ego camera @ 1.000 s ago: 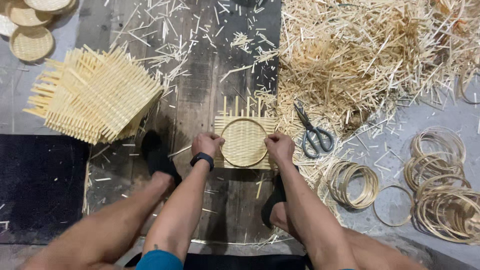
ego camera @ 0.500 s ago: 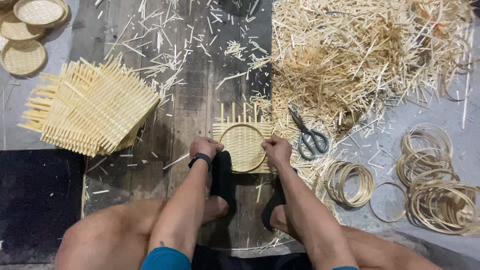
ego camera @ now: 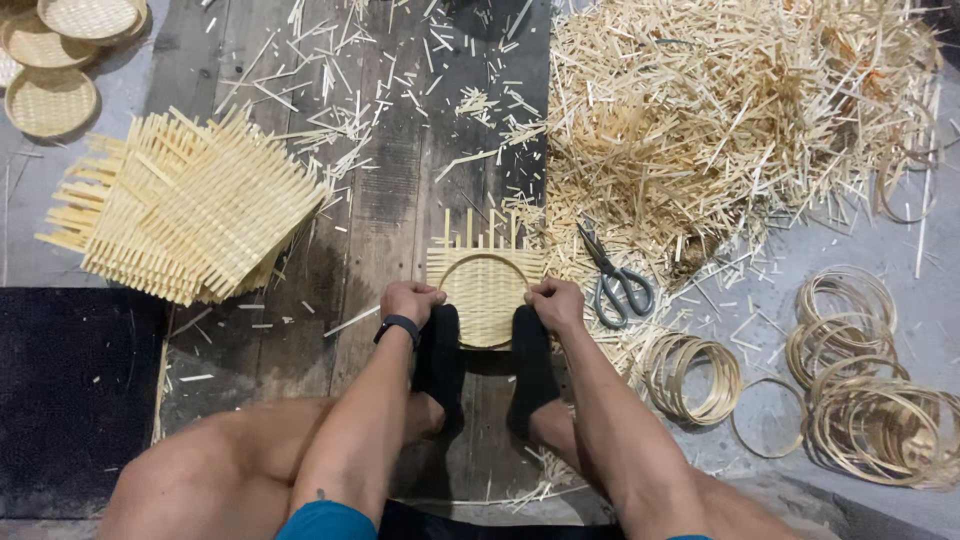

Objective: The person sits on the floor and assembles small round bamboo trays by placing a woven mat into a circular frame, then uses shears to trim the excess bamboo strips flush with the frame. The person repeats this process for multiple units, stacking the finished trays.

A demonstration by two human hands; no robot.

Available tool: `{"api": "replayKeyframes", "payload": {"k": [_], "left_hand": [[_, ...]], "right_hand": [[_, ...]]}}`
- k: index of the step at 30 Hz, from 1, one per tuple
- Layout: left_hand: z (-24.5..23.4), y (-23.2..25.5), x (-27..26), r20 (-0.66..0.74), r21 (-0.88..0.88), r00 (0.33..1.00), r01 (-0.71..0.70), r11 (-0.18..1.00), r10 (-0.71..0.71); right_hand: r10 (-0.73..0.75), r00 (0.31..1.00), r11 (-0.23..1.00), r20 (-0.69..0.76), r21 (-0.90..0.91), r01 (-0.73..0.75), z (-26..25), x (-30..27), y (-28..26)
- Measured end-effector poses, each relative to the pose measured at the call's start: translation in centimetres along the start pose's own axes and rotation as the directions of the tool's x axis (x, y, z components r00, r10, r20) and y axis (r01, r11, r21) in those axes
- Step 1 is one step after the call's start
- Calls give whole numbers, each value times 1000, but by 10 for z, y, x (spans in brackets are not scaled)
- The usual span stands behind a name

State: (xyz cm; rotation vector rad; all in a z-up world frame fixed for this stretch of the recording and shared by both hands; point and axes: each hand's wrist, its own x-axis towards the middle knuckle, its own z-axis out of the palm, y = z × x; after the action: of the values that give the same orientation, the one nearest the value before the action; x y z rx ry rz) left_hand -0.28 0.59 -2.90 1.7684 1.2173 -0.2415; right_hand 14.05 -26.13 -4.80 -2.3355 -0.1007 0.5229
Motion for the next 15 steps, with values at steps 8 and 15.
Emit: {"api": "replayKeyframes", "payload": {"k": [8,15], "left_hand": [[6,-17,16,93,-183,995,-6,983,24],[-18,36,-3,55,251,948,-317,914,314]], "right_hand": [[17,947,988,322,141,-66,-10,25,11],[451,871,866,194,141,-480,-9,-67,-77]]}}
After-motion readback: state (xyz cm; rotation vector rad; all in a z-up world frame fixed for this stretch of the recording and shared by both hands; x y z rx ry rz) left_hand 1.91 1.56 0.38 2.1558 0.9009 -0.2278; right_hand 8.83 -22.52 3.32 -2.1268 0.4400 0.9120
